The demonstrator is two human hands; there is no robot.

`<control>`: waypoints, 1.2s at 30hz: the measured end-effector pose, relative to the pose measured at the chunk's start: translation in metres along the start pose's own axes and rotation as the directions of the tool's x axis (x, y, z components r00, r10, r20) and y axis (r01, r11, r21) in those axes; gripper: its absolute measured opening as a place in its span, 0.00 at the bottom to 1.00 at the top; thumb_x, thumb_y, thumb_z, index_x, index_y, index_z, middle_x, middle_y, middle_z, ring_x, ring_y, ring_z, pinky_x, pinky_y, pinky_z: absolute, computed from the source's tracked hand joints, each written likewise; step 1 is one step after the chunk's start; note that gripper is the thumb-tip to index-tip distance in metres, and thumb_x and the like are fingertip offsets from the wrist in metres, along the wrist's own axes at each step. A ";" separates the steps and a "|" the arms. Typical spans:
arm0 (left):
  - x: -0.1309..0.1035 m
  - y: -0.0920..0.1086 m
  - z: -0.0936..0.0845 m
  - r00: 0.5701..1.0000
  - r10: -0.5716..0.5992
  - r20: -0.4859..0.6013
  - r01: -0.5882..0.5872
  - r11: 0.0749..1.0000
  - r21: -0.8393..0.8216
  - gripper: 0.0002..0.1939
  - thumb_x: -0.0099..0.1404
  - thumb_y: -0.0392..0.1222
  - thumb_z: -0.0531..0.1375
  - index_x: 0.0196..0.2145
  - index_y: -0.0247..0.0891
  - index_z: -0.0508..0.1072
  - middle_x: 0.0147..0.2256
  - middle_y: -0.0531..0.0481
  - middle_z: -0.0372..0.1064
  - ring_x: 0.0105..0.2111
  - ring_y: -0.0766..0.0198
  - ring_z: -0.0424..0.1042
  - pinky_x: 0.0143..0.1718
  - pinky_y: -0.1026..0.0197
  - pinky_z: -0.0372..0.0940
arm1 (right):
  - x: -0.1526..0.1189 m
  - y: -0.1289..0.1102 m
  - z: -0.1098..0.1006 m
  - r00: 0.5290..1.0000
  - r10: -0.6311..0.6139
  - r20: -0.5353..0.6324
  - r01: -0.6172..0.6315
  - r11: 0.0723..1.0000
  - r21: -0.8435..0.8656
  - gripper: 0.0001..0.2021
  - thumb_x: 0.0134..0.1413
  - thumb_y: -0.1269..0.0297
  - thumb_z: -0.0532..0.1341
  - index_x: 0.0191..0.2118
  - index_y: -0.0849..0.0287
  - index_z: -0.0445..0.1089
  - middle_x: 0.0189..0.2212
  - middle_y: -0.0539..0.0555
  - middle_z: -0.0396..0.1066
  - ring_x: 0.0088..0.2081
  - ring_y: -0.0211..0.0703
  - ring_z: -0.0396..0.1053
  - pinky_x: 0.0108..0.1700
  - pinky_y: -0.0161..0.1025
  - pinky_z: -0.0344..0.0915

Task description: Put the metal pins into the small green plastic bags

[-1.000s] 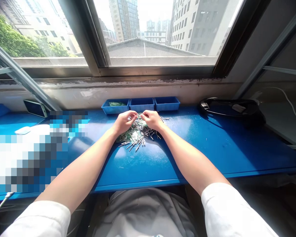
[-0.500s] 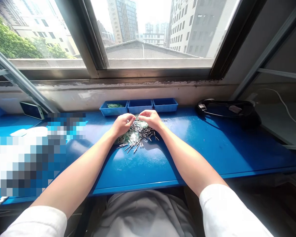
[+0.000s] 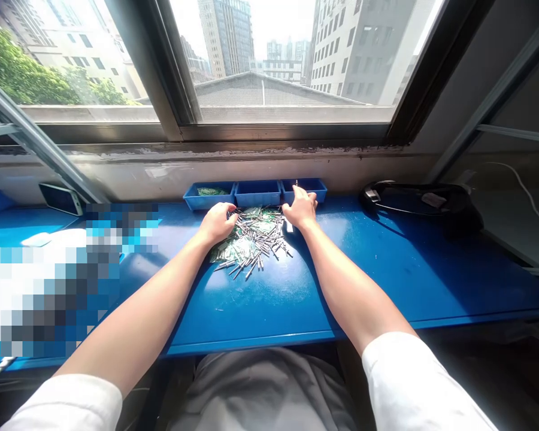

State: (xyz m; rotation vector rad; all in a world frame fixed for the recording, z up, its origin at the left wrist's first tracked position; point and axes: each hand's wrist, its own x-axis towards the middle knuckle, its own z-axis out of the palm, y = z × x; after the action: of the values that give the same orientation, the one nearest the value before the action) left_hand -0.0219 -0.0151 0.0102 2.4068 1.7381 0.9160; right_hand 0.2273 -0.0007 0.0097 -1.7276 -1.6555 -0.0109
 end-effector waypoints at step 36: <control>-0.006 0.008 0.005 0.983 0.103 0.151 -0.113 0.992 0.061 0.16 0.63 0.47 0.52 0.39 0.42 0.78 0.43 0.45 0.70 0.45 0.55 0.69 0.49 0.56 0.64 | -0.048 -0.058 0.005 0.730 -0.619 0.289 0.592 0.785 0.184 0.09 0.57 0.64 0.59 0.36 0.58 0.77 0.36 0.56 0.71 0.42 0.46 0.64 0.46 0.42 0.63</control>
State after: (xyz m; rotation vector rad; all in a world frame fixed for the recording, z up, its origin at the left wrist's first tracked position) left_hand -0.0142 -0.0217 0.0066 2.5611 1.6283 0.6765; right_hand 0.1664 -0.0452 0.0108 -1.0884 -2.3870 0.0439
